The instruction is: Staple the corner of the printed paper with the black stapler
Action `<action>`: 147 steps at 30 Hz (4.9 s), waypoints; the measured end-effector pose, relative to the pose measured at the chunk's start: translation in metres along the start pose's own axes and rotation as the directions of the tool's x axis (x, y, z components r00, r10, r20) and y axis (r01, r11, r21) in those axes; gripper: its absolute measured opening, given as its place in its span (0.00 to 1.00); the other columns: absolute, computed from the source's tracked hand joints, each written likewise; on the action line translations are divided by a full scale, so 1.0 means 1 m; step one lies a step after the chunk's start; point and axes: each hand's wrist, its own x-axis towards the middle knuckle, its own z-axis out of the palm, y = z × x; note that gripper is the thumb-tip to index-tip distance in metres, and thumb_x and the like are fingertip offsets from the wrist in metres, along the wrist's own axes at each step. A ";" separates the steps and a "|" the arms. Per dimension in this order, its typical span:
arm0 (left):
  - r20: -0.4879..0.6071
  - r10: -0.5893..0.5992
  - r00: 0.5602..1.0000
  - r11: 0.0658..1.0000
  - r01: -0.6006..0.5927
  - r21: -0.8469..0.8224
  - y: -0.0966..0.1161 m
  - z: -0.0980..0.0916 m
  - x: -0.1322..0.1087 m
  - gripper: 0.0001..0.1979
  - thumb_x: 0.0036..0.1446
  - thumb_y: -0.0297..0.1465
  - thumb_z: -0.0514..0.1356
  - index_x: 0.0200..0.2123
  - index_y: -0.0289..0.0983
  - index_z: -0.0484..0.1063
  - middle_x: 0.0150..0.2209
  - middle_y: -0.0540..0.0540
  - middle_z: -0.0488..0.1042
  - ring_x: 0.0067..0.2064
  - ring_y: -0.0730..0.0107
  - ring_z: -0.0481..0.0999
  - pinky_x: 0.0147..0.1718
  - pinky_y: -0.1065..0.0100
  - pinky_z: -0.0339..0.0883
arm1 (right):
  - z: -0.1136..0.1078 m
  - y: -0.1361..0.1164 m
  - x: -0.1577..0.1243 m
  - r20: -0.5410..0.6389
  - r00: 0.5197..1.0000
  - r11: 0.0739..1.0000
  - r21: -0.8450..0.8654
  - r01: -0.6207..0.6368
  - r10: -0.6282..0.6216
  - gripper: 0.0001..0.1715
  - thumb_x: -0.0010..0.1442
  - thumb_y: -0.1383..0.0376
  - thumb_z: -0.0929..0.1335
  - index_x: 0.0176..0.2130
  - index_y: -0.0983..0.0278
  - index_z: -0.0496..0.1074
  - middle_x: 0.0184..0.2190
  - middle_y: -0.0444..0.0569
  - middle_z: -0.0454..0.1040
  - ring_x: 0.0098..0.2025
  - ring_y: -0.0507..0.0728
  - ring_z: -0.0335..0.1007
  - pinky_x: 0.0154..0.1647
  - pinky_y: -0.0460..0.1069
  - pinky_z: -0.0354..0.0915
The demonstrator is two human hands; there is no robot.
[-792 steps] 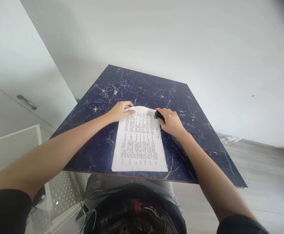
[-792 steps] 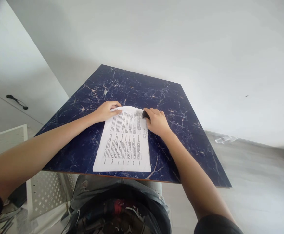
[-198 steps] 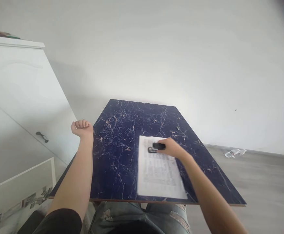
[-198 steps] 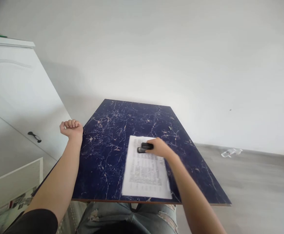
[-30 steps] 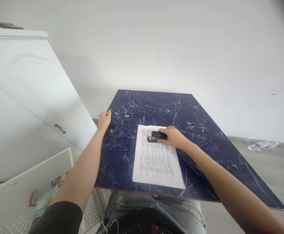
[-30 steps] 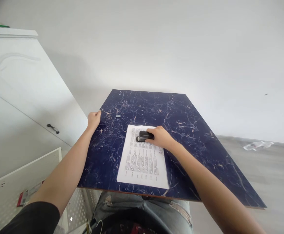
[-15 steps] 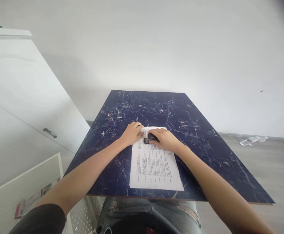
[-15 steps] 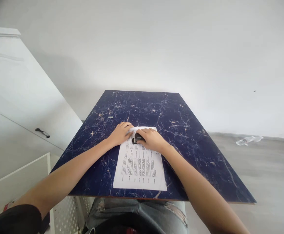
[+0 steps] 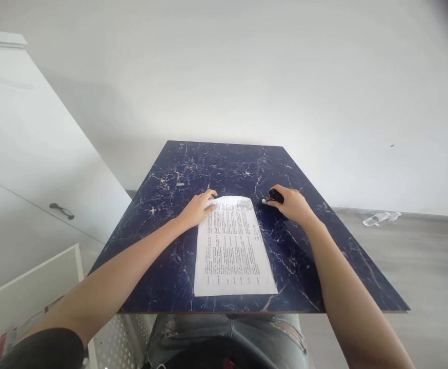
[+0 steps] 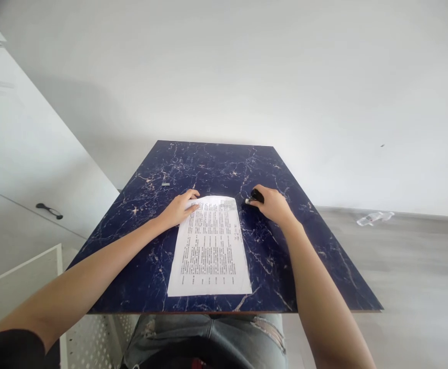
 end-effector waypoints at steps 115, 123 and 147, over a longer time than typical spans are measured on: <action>-0.012 -0.199 0.980 0.945 0.189 -0.266 0.002 -0.006 0.005 0.13 0.70 0.36 0.58 0.50 0.42 0.81 0.52 0.45 0.81 0.54 0.59 0.79 0.57 0.58 0.70 | 0.056 -0.075 0.005 -0.096 0.989 0.950 -0.304 0.074 -0.108 0.29 0.78 0.59 0.52 0.38 0.62 0.75 0.29 0.50 0.75 0.30 0.57 0.67 0.35 0.52 0.54; -0.020 -0.208 0.978 0.945 0.195 -0.262 0.002 -0.006 0.005 0.12 0.70 0.36 0.58 0.49 0.42 0.81 0.51 0.45 0.82 0.54 0.58 0.79 0.59 0.57 0.69 | 0.045 -0.052 0.012 -0.196 0.980 0.998 -0.057 0.034 -0.044 0.36 0.78 0.54 0.49 0.35 0.62 0.75 0.27 0.52 0.74 0.32 0.59 0.71 0.34 0.53 0.61; 0.180 0.208 0.961 0.921 -0.255 0.295 0.008 -0.013 -0.004 0.17 0.71 0.42 0.57 0.55 0.42 0.78 0.54 0.40 0.74 0.58 0.49 0.71 0.64 0.41 0.59 | -0.017 0.017 0.009 0.354 0.931 0.995 0.071 0.071 -0.092 0.22 0.61 0.49 0.72 0.48 0.60 0.70 0.42 0.52 0.79 0.39 0.62 0.73 0.37 0.53 0.62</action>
